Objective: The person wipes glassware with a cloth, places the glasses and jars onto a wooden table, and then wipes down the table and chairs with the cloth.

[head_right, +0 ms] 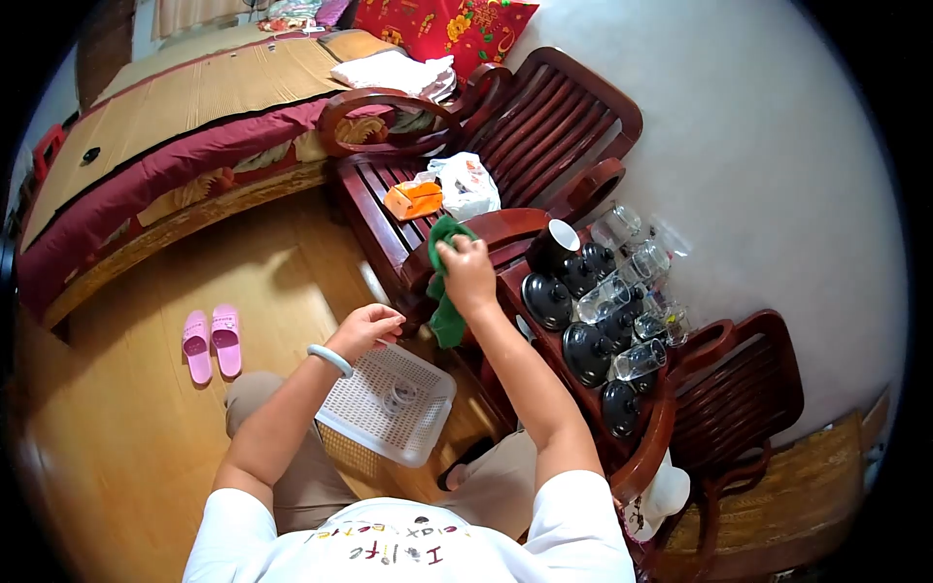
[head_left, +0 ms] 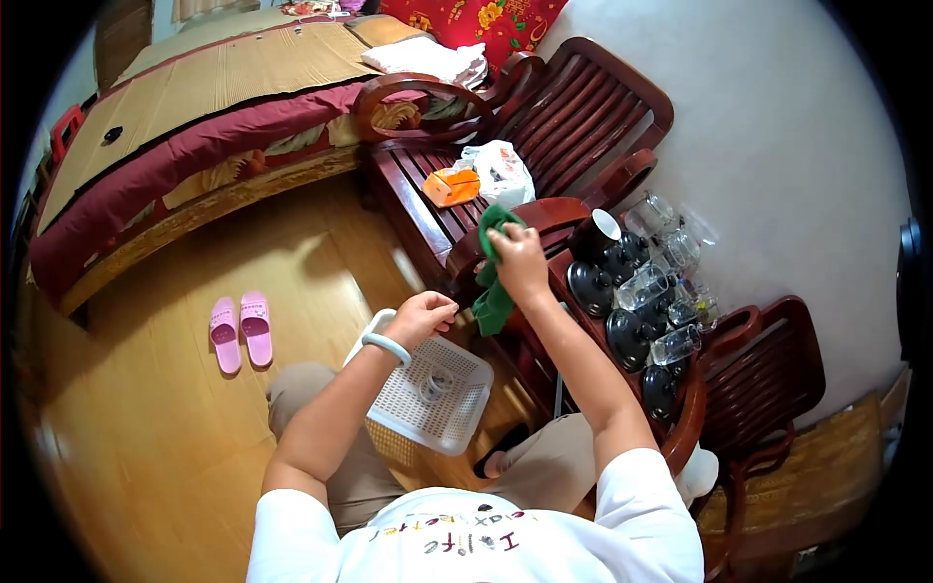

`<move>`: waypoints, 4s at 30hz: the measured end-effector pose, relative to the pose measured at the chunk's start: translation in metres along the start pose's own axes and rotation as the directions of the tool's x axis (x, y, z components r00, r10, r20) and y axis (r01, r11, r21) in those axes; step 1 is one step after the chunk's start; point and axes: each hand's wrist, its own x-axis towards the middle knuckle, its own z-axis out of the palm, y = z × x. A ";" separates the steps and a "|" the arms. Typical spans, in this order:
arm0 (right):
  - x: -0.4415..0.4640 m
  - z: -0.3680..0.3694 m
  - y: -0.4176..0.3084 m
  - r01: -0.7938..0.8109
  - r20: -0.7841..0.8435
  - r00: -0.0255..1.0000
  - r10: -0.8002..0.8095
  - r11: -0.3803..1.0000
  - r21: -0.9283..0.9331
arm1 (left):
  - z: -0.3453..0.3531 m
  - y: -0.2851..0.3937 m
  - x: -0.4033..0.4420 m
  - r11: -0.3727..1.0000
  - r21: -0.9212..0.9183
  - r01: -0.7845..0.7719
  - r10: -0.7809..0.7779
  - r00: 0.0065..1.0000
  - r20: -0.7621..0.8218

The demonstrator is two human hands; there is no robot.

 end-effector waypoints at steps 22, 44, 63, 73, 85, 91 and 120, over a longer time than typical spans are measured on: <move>-0.004 0.004 0.002 0.090 0.028 0.996 -0.088 0.994 -0.061 | 0.018 -0.005 0.003 0.999 0.052 -0.012 0.008 0.997 0.072; 0.034 0.024 0.061 -0.625 -0.083 0.781 0.619 0.773 -0.112 | 0.027 -0.022 0.026 0.994 0.108 -0.031 0.018 0.993 0.119; -0.032 0.039 -0.045 -0.413 -0.233 0.761 0.606 0.729 0.546 | 0.014 -0.026 0.060 0.997 -0.055 -0.059 0.047 0.978 -0.201; -0.092 -0.157 -0.011 -0.123 -0.028 0.586 0.810 0.123 0.985 | 0.013 -0.032 0.064 0.996 -0.092 -0.016 0.010 0.997 -0.074; -0.243 -0.385 0.064 -0.547 -0.779 0.418 0.467 0.814 0.195 | 0.037 -0.047 0.065 0.999 0.003 0.052 -0.052 0.999 -0.013; -0.374 -0.291 0.070 -0.681 -0.331 0.729 0.599 0.588 -0.436 | 0.041 -0.051 0.067 0.996 0.031 0.083 -0.082 0.996 -0.028; -0.366 -0.228 0.369 -0.894 0.149 0.051 0.988 0.111 -0.435 | 0.082 -0.037 0.046 0.957 0.249 0.150 -0.193 0.968 0.160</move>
